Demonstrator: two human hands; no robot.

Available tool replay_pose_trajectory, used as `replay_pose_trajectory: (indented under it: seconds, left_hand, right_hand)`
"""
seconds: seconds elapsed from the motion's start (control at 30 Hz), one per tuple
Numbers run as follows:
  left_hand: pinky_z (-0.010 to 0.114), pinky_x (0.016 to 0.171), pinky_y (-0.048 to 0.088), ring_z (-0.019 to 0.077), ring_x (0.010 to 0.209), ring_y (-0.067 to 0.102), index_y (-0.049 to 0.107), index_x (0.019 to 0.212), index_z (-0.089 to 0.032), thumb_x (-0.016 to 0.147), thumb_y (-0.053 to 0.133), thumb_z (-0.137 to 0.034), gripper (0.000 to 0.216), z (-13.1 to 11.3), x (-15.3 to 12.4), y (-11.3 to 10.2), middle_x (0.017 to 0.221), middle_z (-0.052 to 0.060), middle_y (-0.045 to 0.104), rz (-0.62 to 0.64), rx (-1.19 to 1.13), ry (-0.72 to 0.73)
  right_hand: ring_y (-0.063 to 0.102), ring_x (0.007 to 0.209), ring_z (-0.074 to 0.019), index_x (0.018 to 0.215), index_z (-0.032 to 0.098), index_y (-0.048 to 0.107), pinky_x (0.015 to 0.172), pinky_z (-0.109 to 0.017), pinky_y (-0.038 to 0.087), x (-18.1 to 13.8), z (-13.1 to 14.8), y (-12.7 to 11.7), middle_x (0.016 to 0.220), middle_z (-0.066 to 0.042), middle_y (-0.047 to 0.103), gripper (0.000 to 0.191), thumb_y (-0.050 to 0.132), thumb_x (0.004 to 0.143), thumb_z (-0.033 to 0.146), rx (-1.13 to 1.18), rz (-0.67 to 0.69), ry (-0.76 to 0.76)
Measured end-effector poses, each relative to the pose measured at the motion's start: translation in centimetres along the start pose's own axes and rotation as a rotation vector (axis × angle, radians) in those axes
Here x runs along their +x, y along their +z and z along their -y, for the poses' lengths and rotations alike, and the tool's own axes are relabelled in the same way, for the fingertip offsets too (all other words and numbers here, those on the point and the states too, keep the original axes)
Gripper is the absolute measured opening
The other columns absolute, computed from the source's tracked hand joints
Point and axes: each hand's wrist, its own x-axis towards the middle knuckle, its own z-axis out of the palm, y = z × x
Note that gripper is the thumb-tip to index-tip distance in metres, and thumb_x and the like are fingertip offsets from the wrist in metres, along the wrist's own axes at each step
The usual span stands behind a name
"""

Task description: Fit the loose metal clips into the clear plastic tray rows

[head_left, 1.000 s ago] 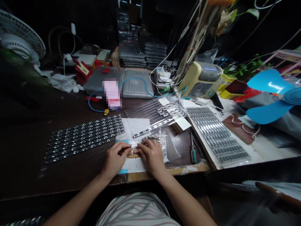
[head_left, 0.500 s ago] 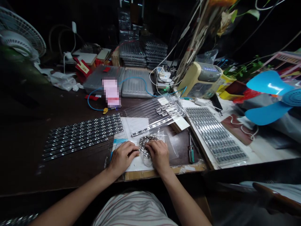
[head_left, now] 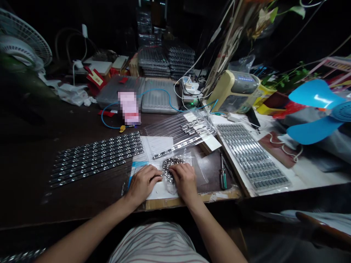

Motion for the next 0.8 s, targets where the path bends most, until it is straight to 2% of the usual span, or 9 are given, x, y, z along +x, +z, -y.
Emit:
replay_pose_trajectory:
  seconds: [0.13,0.23,0.37,0.47,0.57,0.7,0.8]
  left_hand:
    - [0.028,0.075,0.047,0.0164,0.081,0.06,0.069,0.089,-0.02,0.087,0.058,-0.022,0.011,-0.2,0.2,-0.2,0.084,0.004,0.066,-0.017,-0.039,0.008]
    - [0.029,0.077,0.047,0.0169,0.084,0.06,0.068,0.091,-0.021,0.088,0.056,-0.024,0.013,0.5,0.9,-1.5,0.087,0.004,0.067,-0.108,-0.036,-0.026]
    - [0.036,0.08,0.042,0.0219,0.089,0.058,0.069,0.086,-0.023,0.084,0.061,-0.031,0.011,3.0,2.0,-4.4,0.089,0.003,0.068,-0.224,0.218,-0.136]
    - [0.038,0.079,0.038,0.0245,0.09,0.055,0.071,0.081,-0.026,0.081,0.063,-0.033,0.011,5.0,1.9,-6.0,0.091,0.003,0.067,-0.243,0.408,-0.183]
    - [0.038,0.078,0.036,0.025,0.09,0.054,0.072,0.083,-0.026,0.082,0.06,-0.033,0.013,6.2,0.9,-6.8,0.096,0.005,0.065,-0.242,0.477,-0.201]
    - [0.039,0.079,0.034,0.0259,0.09,0.054,0.071,0.084,-0.025,0.081,0.059,-0.031,0.014,6.3,-0.2,-7.6,0.097,0.005,0.065,-0.255,0.531,-0.214]
    - [0.039,0.08,0.034,0.0245,0.089,0.056,0.071,0.085,-0.025,0.083,0.058,-0.031,0.014,5.4,0.8,-7.3,0.096,0.004,0.066,-0.238,0.494,-0.169]
  right_hand:
    - [0.058,0.081,-0.0181,0.089,0.023,0.066,0.076,-0.032,0.039,0.1,0.0,-0.2,0.085,-0.002,0.069,0.01,0.057,0.091,0.026,0.058,-0.024,-0.006]
    - [0.06,0.084,-0.0177,0.093,0.022,0.066,0.077,-0.031,0.041,0.3,0.4,-0.5,0.088,-0.002,0.07,0.011,0.056,0.092,0.025,0.129,-0.042,-0.011]
    - [0.061,0.076,-0.0159,0.082,0.022,0.067,0.072,-0.029,0.041,0.5,1.9,-0.2,0.079,0.0,0.07,0.009,0.062,0.088,0.027,0.175,0.05,-0.009]
    - [0.059,0.073,-0.0148,0.077,0.024,0.068,0.069,-0.028,0.038,0.6,3.2,0.6,0.075,0.001,0.07,0.01,0.067,0.084,0.031,0.129,0.149,-0.017]
    - [0.058,0.076,-0.015,0.077,0.026,0.069,0.07,-0.029,0.035,0.8,3.9,1.3,0.078,0.001,0.069,0.01,0.069,0.083,0.034,0.066,0.171,-0.043]
    - [0.055,0.078,-0.0154,0.08,0.029,0.071,0.071,-0.031,0.032,0.8,4.1,1.9,0.083,0.002,0.069,0.009,0.066,0.085,0.036,0.037,0.145,-0.072]
    - [0.053,0.077,-0.0159,0.081,0.03,0.072,0.069,-0.032,0.032,0.7,4.2,2.2,0.082,0.002,0.068,0.009,0.067,0.084,0.036,0.009,0.139,-0.087]
